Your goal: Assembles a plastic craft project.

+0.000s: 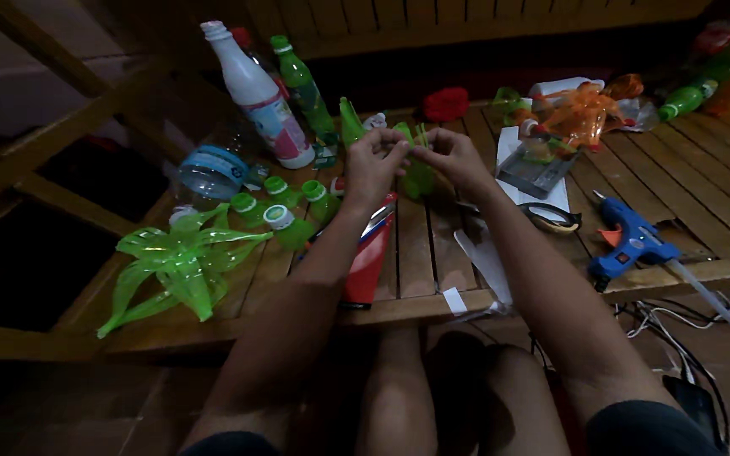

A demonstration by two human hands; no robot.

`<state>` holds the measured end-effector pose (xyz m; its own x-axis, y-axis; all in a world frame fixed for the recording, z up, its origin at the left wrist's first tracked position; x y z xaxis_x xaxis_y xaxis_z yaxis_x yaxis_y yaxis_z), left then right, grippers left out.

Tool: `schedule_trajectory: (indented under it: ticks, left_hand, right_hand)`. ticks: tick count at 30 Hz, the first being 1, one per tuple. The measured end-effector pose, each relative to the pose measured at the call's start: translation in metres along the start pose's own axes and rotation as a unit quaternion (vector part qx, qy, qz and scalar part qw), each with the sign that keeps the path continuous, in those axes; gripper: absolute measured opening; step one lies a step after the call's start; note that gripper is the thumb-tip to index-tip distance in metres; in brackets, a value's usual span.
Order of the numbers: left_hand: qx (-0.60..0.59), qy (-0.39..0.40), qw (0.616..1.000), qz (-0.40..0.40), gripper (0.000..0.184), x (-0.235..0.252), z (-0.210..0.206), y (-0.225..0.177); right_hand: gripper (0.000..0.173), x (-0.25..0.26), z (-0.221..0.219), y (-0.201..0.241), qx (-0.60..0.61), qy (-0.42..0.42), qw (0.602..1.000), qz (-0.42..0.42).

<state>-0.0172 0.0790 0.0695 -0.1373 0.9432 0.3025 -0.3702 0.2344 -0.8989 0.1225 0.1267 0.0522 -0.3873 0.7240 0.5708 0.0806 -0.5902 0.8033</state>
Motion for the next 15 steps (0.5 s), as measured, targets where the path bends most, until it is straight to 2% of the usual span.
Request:
schedule_trajectory:
  ticks: [4,6,9,11,12,13,15]
  left_hand:
    - [0.002,0.000,1.000,-0.001,0.022,0.001,-0.002,0.000]
    - [0.035,-0.036,0.999,-0.016,0.028,0.000,0.005,-0.004]
    - [0.110,-0.106,0.980,-0.126,0.038,-0.015,0.025,-0.033]
    - [0.091,-0.105,0.971,-0.195,0.035,-0.048,0.039,-0.063]
    - [0.073,-0.069,0.965,-0.242,0.028,-0.078,0.043,-0.074]
    - [0.056,0.003,0.958,-0.280,0.022,-0.115,0.045,-0.078]
    - [0.060,0.219,0.924,-0.307,0.021,-0.197,0.028,-0.067]
  right_hand:
    - [0.015,0.000,0.002,-0.002,0.001,-0.005,1.000,0.003]
    - [0.016,0.001,0.002,-0.003,-0.003,-0.011,1.000,0.005]
    - [0.019,-0.002,0.003,0.000,-0.019,-0.021,1.000,0.005]
    - [0.019,-0.002,0.004,0.001,-0.019,-0.028,0.999,0.018]
    - [0.018,-0.001,0.004,0.000,-0.005,-0.031,0.999,0.025]
    - [0.018,-0.001,0.003,-0.002,0.010,-0.034,0.999,0.031]
    - [0.018,0.000,0.002,-0.005,0.014,-0.036,0.999,0.037]
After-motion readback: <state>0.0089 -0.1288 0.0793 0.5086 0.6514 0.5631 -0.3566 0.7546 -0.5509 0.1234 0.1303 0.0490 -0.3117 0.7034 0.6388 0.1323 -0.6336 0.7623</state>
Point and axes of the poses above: each hand's wrist, its own x-axis towards the middle knuckle, its own z-axis out of the back of the hand, y = z × x, the point moved 7 cm from there along x, towards the middle knuckle, and after that the axes turned 8 degrees about z, right-handed, at the moved point
